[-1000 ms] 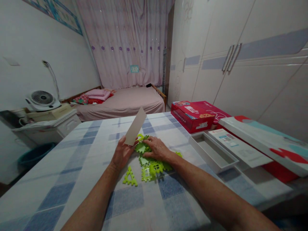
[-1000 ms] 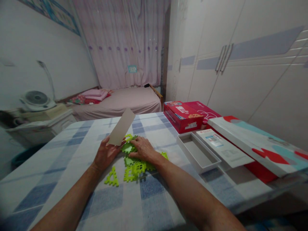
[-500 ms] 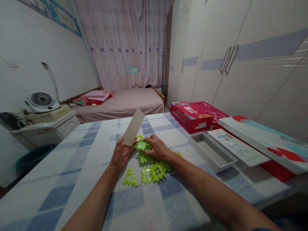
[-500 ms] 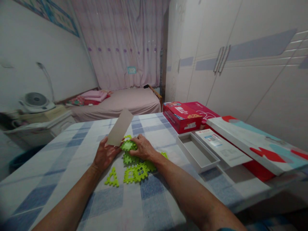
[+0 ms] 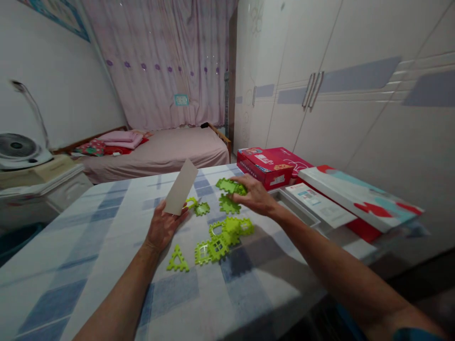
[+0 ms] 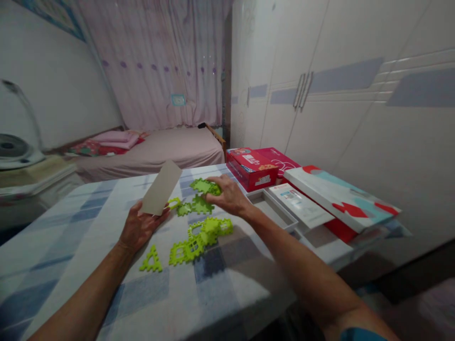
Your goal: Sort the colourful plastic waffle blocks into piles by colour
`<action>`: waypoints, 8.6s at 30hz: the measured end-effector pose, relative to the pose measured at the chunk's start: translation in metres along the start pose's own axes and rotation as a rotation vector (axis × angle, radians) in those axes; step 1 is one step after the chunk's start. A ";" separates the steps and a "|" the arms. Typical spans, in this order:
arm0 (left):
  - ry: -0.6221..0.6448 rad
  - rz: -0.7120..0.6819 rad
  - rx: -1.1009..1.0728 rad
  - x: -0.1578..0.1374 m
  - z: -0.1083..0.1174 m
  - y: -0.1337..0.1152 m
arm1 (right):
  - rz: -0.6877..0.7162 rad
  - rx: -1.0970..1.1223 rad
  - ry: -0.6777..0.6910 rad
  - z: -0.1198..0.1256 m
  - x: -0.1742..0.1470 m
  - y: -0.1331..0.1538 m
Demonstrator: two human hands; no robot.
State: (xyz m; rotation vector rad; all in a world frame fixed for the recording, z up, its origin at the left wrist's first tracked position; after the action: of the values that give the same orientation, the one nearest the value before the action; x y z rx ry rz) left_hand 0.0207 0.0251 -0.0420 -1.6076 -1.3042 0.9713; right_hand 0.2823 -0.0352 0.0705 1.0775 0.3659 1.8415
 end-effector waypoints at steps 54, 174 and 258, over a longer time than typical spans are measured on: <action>0.027 0.030 0.070 0.006 0.003 0.004 | -0.434 -0.661 0.105 0.098 -0.103 -0.095; -0.238 -0.147 0.081 0.011 0.019 -0.009 | -0.061 0.019 0.247 -0.095 -0.069 -0.015; -0.164 -0.101 0.160 0.013 0.022 -0.009 | -0.453 -0.536 -0.172 0.085 -0.079 -0.095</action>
State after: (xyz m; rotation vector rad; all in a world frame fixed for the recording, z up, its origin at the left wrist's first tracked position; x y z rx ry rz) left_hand -0.0013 0.0415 -0.0422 -1.3508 -1.3672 1.1342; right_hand 0.4183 -0.0687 0.0171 0.6996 0.0015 1.3216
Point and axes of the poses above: each hand's wrist, its own x-axis towards the middle knuckle, its own z-axis out of the back of the hand, y = z × x, the point moved 6 cm from there along x, towards the middle knuckle, and after that the axes turned 14 degrees about x, right-handed, at the moved point
